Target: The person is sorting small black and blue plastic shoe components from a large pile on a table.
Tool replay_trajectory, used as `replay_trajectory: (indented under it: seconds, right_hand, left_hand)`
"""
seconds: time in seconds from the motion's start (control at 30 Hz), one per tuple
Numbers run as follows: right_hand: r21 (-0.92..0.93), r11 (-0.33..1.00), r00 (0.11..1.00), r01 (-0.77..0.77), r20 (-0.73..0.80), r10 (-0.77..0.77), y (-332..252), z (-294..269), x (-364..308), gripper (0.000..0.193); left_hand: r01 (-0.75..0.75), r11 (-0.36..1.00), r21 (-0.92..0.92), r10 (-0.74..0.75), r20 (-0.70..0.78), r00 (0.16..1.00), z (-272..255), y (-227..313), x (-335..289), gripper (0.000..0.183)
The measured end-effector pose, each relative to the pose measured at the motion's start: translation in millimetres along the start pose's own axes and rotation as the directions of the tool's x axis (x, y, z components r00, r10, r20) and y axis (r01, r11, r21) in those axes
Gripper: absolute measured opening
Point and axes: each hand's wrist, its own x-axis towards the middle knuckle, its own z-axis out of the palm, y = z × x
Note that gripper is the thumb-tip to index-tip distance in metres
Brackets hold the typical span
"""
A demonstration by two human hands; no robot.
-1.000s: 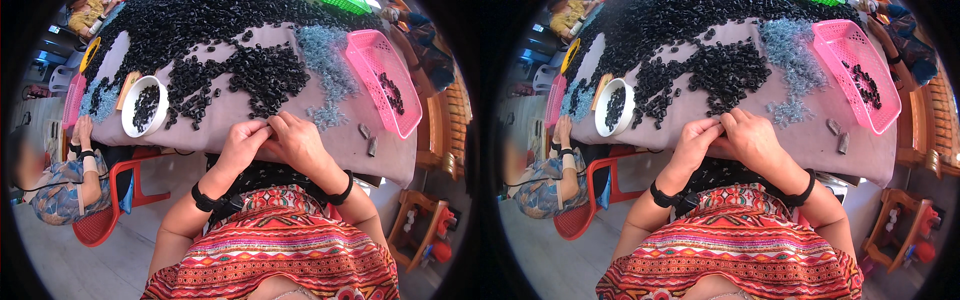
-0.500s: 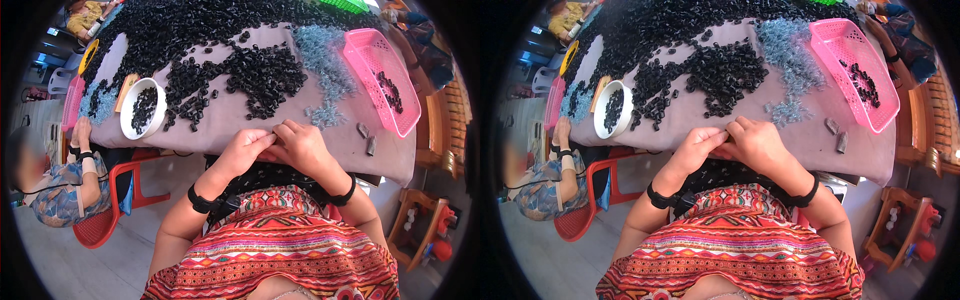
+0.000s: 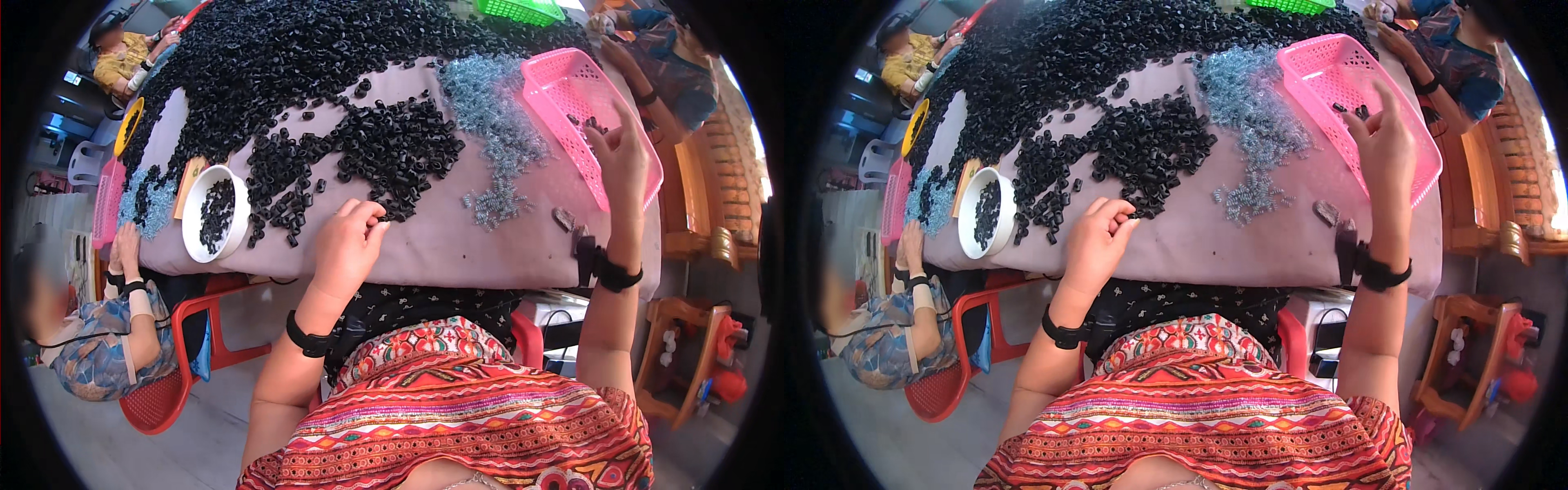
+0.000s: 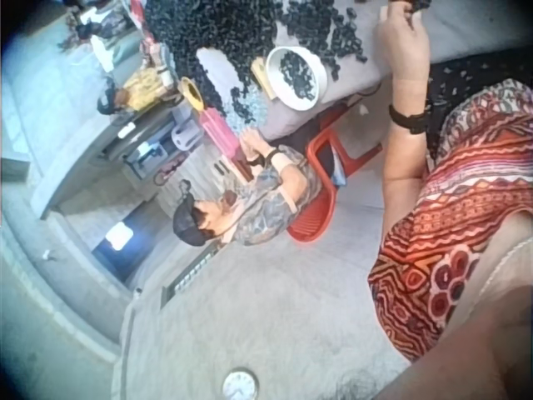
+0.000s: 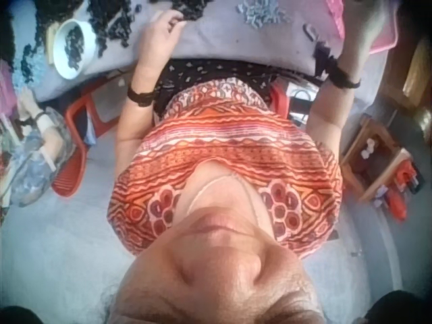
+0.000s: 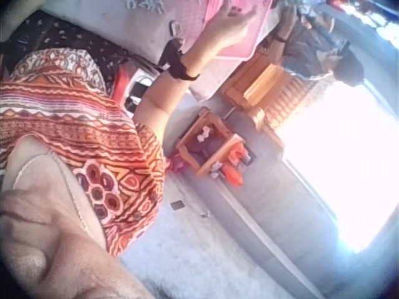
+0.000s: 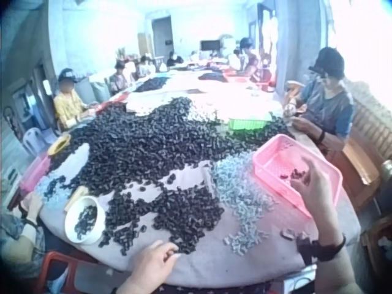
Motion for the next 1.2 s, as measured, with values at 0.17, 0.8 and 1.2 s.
replay_trajectory:
  seconds: [0.17,0.8,1.2]
  right_hand:
    - [0.306,0.925,0.893,0.225,0.314,-0.321,-54,36,-66,0.022]
    - [0.348,0.892,0.851,0.289,0.335,-0.406,-96,54,-92,0.01]
    - [0.615,0.781,0.8,0.112,0.41,-0.437,-101,48,-118,0.008]
  left_hand:
    - [0.0,0.999,-0.041,0.0,0.007,1.0,0,0,1,0.014]
    - [-0.043,0.978,-0.204,0.023,-0.102,0.995,-8,-7,5,0.018]
    - [-0.296,0.937,0.183,0.287,0.078,0.955,9,20,19,0.013]
